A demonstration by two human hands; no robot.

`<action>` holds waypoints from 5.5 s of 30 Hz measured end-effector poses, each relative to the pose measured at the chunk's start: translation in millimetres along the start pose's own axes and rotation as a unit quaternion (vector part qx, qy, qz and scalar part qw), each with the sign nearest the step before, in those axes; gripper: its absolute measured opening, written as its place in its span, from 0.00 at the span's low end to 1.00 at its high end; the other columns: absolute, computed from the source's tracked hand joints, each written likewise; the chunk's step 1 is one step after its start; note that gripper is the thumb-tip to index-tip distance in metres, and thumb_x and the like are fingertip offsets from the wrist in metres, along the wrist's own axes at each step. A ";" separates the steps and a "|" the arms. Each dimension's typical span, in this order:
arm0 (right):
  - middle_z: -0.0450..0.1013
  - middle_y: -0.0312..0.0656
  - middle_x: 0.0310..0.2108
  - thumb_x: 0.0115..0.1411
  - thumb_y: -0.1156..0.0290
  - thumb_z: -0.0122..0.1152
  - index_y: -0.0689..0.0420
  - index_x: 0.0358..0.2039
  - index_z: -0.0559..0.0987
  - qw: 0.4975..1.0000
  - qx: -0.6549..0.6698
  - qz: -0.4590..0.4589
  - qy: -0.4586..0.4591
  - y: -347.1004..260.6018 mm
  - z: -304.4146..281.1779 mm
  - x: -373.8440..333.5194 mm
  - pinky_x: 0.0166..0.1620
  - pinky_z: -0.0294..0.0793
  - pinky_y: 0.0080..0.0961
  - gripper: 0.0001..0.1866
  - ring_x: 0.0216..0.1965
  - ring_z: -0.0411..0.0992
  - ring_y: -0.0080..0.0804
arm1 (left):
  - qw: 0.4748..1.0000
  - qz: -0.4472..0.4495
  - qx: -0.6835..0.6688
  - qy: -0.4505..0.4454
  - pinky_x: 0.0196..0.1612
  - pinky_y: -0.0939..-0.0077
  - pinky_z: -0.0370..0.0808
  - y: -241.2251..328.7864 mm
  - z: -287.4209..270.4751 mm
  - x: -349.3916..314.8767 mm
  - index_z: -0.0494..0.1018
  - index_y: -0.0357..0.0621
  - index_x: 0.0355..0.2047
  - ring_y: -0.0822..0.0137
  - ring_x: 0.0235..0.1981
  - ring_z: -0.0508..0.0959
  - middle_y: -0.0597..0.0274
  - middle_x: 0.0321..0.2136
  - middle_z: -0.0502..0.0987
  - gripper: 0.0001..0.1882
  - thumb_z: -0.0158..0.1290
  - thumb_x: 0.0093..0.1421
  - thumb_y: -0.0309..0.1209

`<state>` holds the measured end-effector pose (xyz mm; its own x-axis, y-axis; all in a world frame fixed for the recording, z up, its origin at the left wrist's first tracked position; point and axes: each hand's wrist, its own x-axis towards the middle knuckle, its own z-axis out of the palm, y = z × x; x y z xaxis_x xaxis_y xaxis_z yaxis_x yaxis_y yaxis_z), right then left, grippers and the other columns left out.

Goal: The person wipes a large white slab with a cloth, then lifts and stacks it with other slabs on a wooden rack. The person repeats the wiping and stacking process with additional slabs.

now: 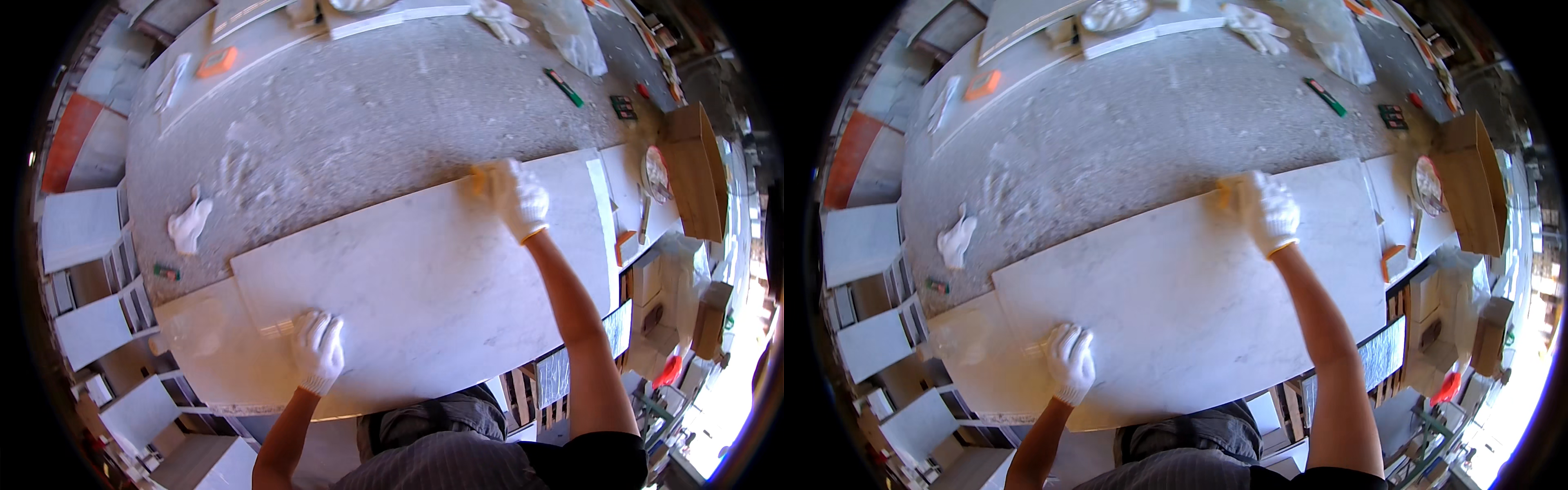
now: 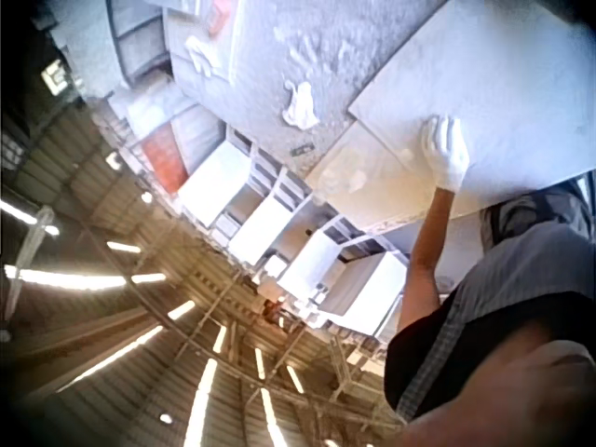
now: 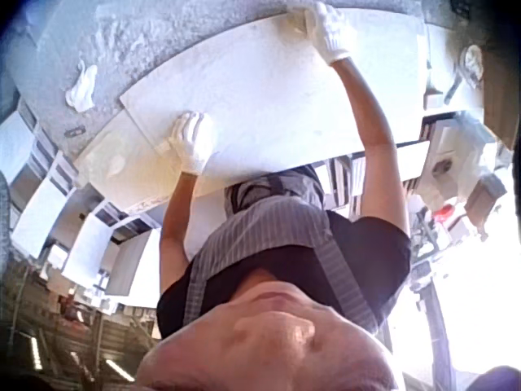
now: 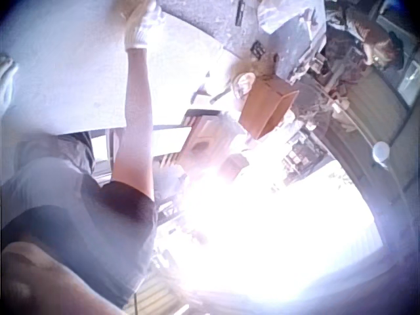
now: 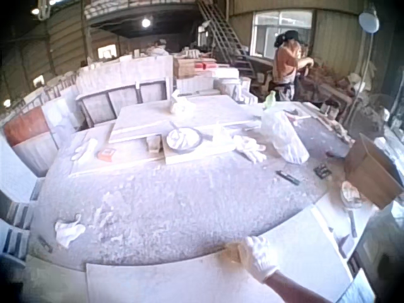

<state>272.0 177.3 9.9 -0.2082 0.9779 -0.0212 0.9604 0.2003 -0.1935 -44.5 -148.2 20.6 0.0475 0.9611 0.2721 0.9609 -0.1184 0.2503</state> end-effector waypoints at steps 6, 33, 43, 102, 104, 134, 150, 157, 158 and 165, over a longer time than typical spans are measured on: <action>0.77 0.53 0.31 0.65 0.55 0.52 0.50 0.39 0.73 0.985 -0.050 0.007 0.164 209.7 0.3 42.4 0.34 0.73 0.54 0.12 0.33 0.76 0.57 | 0.999 0.030 0.024 0.014 0.51 0.51 0.73 1.3 6.3 0.9 0.78 0.40 0.40 0.48 0.49 0.75 0.55 0.44 0.76 0.09 0.53 0.60 0.24; 0.75 0.44 0.40 0.62 0.55 0.57 0.51 0.46 0.76 0.994 -0.059 -0.085 -0.030 -130.3 34.3 -53.7 0.46 0.77 0.46 0.17 0.42 0.76 0.46 | 0.997 -0.020 -0.080 0.001 0.53 0.54 0.74 -14.7 -9.0 -3.0 0.78 0.45 0.43 0.56 0.51 0.74 0.58 0.46 0.75 0.18 0.58 0.49 0.28; 0.77 0.42 0.39 0.61 0.55 0.59 0.47 0.41 0.77 0.960 0.004 -0.275 -0.050 -355.3 62.3 -94.0 0.42 0.79 0.41 0.12 0.42 0.77 0.42 | 0.988 -0.017 -0.149 0.023 0.58 0.56 0.70 -22.2 -1.2 -16.1 0.75 0.38 0.47 0.54 0.54 0.72 0.53 0.47 0.74 0.21 0.56 0.51 0.30; 0.77 0.43 0.40 0.61 0.52 0.60 0.48 0.43 0.76 0.988 0.004 -0.156 -0.013 -201.5 40.3 -51.0 0.44 0.77 0.44 0.16 0.41 0.77 0.47 | 0.997 -0.003 -0.075 0.019 0.53 0.57 0.74 -13.5 -12.5 3.1 0.78 0.40 0.42 0.55 0.49 0.75 0.55 0.44 0.75 0.18 0.58 0.48 0.28; 0.77 0.43 0.39 0.60 0.53 0.61 0.50 0.42 0.76 0.978 -0.007 -0.203 -0.037 -258.0 43.1 -62.0 0.42 0.78 0.43 0.16 0.40 0.77 0.46 | 0.996 -0.004 -0.093 0.014 0.53 0.57 0.74 -17.1 -12.0 1.8 0.77 0.39 0.42 0.55 0.49 0.75 0.55 0.44 0.75 0.19 0.58 0.48 0.28; 0.77 0.50 0.36 0.63 0.54 0.54 0.48 0.40 0.74 0.996 -0.020 0.048 0.066 76.8 8.1 21.8 0.39 0.74 0.52 0.13 0.37 0.76 0.55 | 0.999 0.025 -0.020 0.003 0.49 0.50 0.74 -7.6 0.2 -3.1 0.78 0.38 0.42 0.50 0.48 0.74 0.54 0.45 0.73 0.13 0.52 0.57 0.24; 0.76 0.60 0.36 0.67 0.49 0.45 0.54 0.43 0.71 0.978 -0.049 0.162 0.124 220.2 -10.6 64.6 0.38 0.70 0.59 0.20 0.36 0.73 0.66 | 0.998 0.046 0.027 -0.014 0.44 0.51 0.74 -2.0 -4.1 13.8 0.75 0.38 0.44 0.50 0.47 0.74 0.53 0.45 0.72 0.14 0.52 0.56 0.23; 0.76 0.52 0.30 0.66 0.54 0.50 0.50 0.38 0.72 0.991 -0.046 0.062 0.109 77.3 23.5 23.3 0.34 0.74 0.52 0.13 0.33 0.76 0.57 | 1.000 0.016 -0.007 0.013 0.47 0.52 0.75 -4.8 -2.2 5.8 0.78 0.40 0.43 0.52 0.47 0.74 0.55 0.44 0.73 0.16 0.54 0.51 0.23; 0.77 0.51 0.31 0.65 0.54 0.51 0.49 0.39 0.72 0.995 -0.031 0.033 0.094 43.2 25.9 15.4 0.35 0.74 0.51 0.13 0.34 0.76 0.56 | 1.000 0.012 -0.025 0.014 0.47 0.52 0.76 -6.0 -3.4 6.9 0.78 0.40 0.42 0.52 0.47 0.75 0.55 0.43 0.74 0.17 0.55 0.50 0.23; 0.77 0.46 0.42 0.61 0.54 0.58 0.49 0.45 0.74 0.986 0.014 -0.164 -0.022 -196.7 36.9 -49.9 0.44 0.75 0.49 0.17 0.43 0.76 0.50 | 0.998 0.007 -0.053 0.019 0.49 0.53 0.75 -11.3 -5.9 0.8 0.79 0.41 0.43 0.54 0.48 0.75 0.56 0.44 0.75 0.18 0.57 0.49 0.26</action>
<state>86.6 86.9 12.8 -0.5151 0.8571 0.0047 0.8349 0.5030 -0.2233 -56.9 -147.5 23.5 0.0480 0.9495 0.3101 0.9256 -0.1589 0.3434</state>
